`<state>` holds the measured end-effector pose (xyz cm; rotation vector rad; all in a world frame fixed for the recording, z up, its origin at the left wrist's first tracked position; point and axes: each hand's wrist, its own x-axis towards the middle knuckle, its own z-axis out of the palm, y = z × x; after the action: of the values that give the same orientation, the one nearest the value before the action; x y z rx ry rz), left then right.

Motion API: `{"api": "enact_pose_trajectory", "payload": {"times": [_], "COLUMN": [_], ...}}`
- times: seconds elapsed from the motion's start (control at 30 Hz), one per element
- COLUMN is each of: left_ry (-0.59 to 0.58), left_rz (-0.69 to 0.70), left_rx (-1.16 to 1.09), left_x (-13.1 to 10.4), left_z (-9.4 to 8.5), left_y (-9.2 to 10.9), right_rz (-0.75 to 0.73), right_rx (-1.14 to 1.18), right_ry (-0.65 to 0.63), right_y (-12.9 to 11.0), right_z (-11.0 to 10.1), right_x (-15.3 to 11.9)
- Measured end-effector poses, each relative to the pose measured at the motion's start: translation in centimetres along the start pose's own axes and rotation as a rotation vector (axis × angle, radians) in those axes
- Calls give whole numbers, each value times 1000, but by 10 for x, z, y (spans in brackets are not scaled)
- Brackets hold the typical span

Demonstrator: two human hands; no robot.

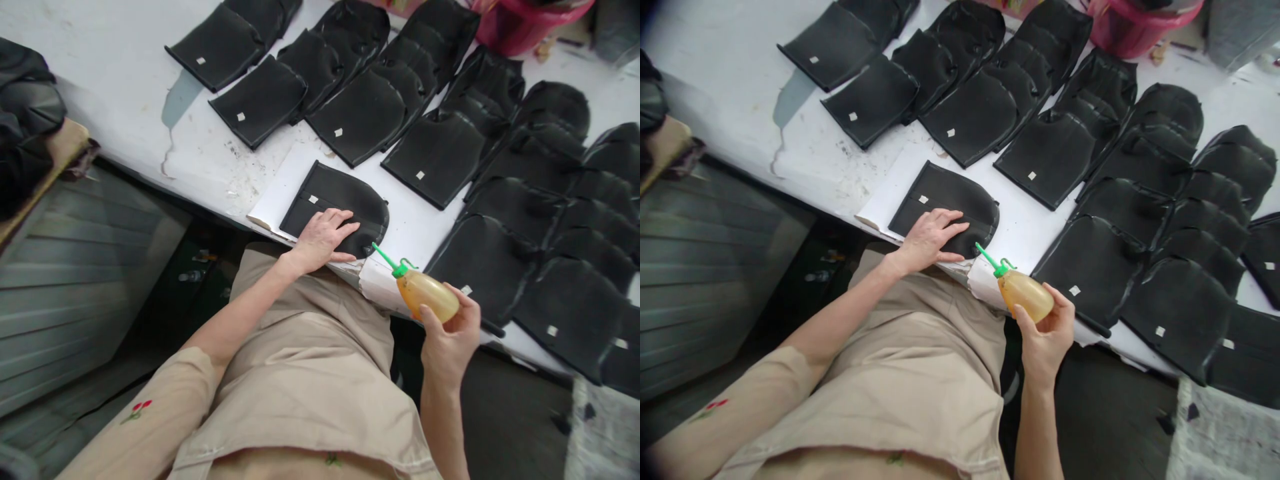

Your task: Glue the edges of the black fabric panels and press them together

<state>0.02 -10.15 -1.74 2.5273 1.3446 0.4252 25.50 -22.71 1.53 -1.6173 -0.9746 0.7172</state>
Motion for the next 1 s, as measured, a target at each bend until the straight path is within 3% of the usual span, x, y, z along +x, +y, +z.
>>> {"api": "enact_pose_trajectory", "payload": {"times": [0.13,0.27,0.43,0.6,0.83,1.0], "left_ry": [20,18,9,-18,-23,-23], "left_rz": [-37,-67,-79,-96,-122,-114], "left_rx": [79,114,147,154,126,103], "left_x": [5,9,9,8,9,9], "left_z": [5,7,6,3,4,4], "left_y": [13,19,21,24,24,22], "right_rz": [-143,-180,-198,-327,-474,-529], "right_rx": [-87,-176,-293,-418,-554,-586], "right_ry": [6,-11,-55,-56,-76,-54], "right_y": [-5,-4,5,11,8,6], "right_z": [0,-2,0,2,-6,-1], "right_x": [-5,-10,-10,-10,-12,-11]}}
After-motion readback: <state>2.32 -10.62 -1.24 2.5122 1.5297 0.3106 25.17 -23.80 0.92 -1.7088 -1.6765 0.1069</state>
